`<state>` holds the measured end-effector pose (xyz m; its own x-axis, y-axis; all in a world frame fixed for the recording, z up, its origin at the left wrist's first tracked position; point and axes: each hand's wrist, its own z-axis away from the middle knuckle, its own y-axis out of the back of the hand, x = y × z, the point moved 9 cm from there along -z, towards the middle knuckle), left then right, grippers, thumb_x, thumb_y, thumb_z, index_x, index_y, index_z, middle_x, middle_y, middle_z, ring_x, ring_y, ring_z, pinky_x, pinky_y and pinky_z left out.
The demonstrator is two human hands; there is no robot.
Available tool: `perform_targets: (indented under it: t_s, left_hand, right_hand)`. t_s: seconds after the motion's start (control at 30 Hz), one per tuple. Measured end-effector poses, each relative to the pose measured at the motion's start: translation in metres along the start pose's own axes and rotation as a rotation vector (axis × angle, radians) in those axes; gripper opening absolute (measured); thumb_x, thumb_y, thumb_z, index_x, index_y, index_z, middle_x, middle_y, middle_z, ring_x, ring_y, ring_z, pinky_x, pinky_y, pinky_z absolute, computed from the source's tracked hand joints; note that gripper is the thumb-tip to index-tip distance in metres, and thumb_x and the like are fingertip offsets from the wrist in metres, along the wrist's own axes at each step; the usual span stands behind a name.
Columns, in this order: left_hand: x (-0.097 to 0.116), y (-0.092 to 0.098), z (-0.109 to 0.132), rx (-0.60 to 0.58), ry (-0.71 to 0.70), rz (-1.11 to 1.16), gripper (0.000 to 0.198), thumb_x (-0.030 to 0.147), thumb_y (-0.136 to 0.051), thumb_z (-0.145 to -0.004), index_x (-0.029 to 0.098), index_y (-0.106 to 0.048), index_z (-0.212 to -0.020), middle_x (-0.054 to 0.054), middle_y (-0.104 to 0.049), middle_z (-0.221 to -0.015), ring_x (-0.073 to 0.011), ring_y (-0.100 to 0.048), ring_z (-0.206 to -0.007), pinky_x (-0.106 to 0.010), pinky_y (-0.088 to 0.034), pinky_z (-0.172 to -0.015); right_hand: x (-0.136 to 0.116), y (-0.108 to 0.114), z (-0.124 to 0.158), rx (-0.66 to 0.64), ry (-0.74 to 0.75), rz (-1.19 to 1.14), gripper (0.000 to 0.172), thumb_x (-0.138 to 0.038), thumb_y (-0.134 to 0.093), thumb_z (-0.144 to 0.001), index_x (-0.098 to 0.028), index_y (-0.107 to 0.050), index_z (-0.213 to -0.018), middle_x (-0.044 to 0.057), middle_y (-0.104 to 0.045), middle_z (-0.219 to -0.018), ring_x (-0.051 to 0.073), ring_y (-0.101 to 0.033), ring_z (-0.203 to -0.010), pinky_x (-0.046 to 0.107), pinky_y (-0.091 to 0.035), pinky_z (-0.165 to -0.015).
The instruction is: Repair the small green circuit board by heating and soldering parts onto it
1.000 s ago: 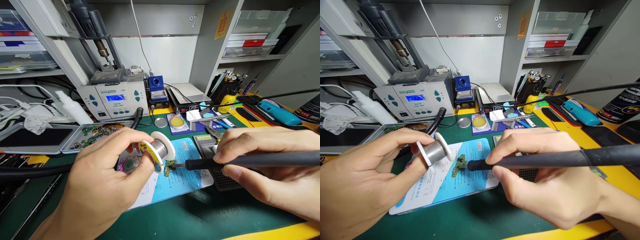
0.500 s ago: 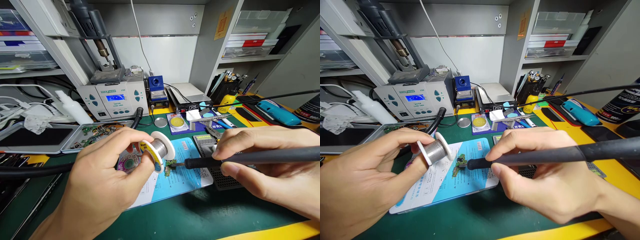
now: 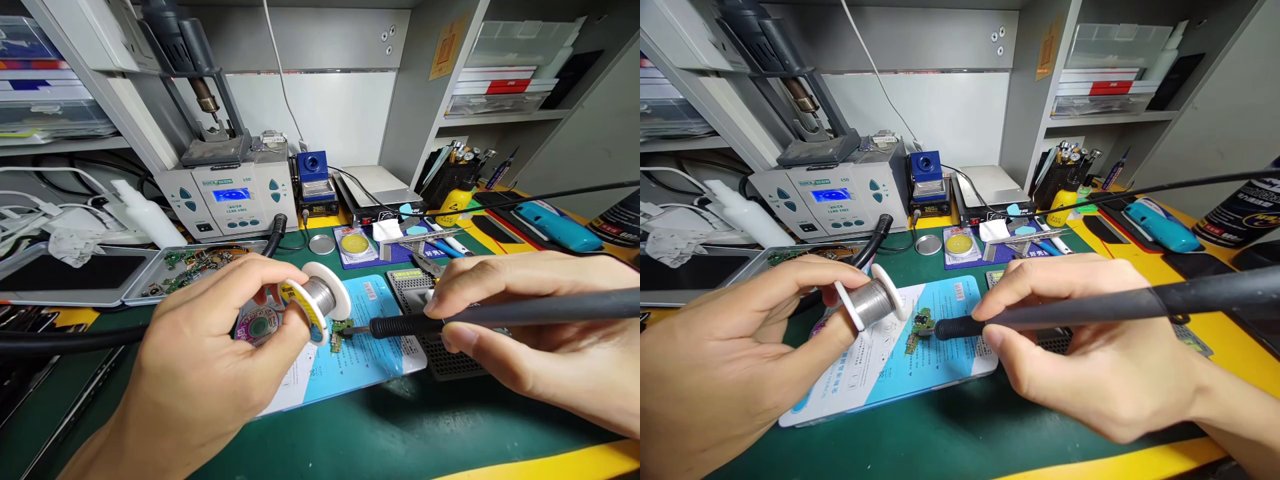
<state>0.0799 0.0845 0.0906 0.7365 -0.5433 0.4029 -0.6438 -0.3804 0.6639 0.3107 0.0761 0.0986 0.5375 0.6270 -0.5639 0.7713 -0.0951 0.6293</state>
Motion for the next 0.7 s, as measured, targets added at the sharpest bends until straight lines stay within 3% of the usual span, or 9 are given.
perform_targets:
  t_s: [0.17, 0.3, 0.4, 0.53, 0.7]
  left_hand:
    - [-0.002, 0.003, 0.003, 0.020, 0.053, -0.018, 0.017, 0.023, -0.067, -0.089, 0.037, -0.069, -0.099, 0.017, -0.074, -0.081, -0.0074, -0.067, -0.067, -0.019, -0.051, -0.068]
    - [-0.012, 0.005, 0.006, 0.006, 0.198, -0.001, 0.014, 0.031, -0.072, -0.088, 0.041, -0.072, -0.098, 0.020, -0.079, -0.088, -0.0078, -0.073, -0.072, -0.019, -0.045, -0.058]
    - [-0.017, 0.003, 0.006, -0.030, 0.239, 0.056, 0.014, 0.034, -0.073, -0.086, 0.041, -0.075, -0.098, 0.020, -0.080, -0.092, -0.0087, -0.075, -0.073, -0.018, -0.045, -0.052]
    - [-0.020, -0.001, 0.005, -0.060, 0.238, 0.094, 0.013, 0.032, -0.074, -0.084, 0.040, -0.076, -0.094, 0.019, -0.080, -0.090, -0.0086, -0.075, -0.074, -0.016, -0.048, -0.057]
    - [-0.018, -0.007, 0.007, -0.108, 0.244, 0.114, 0.013, 0.031, -0.073, -0.083, 0.040, -0.076, -0.092, 0.017, -0.080, -0.090, -0.0095, -0.077, -0.078, -0.015, -0.045, -0.050]
  right_hand:
    - [0.006, 0.003, -0.002, 0.018, -0.056, -0.089, 0.022, -0.014, -0.079, -0.078, -0.035, -0.080, -0.083, -0.005, -0.078, -0.067, 0.015, -0.069, -0.048, 0.020, -0.057, -0.043]
    - [0.029, -0.002, -0.001, -0.038, -0.263, -0.271, 0.005, -0.030, -0.084, -0.084, -0.034, -0.083, -0.081, -0.002, -0.073, -0.056, 0.016, -0.064, -0.041, 0.020, -0.051, -0.035]
    - [0.041, -0.009, 0.000, -0.077, -0.372, -0.394, 0.006, -0.035, -0.085, -0.085, -0.031, -0.083, -0.080, 0.000, -0.072, -0.053, 0.017, -0.064, -0.040, 0.021, -0.050, -0.035]
    - [0.044, -0.013, -0.001, -0.086, -0.397, -0.433, 0.009, -0.037, -0.087, -0.085, -0.030, -0.083, -0.081, 0.001, -0.072, -0.055, 0.016, -0.065, -0.043, 0.020, -0.051, -0.038]
    - [0.048, -0.013, 0.002, -0.082, -0.423, -0.447, 0.010, -0.038, -0.088, -0.084, -0.029, -0.083, -0.084, 0.001, -0.072, -0.055, 0.016, -0.066, -0.043, 0.020, -0.053, -0.038]
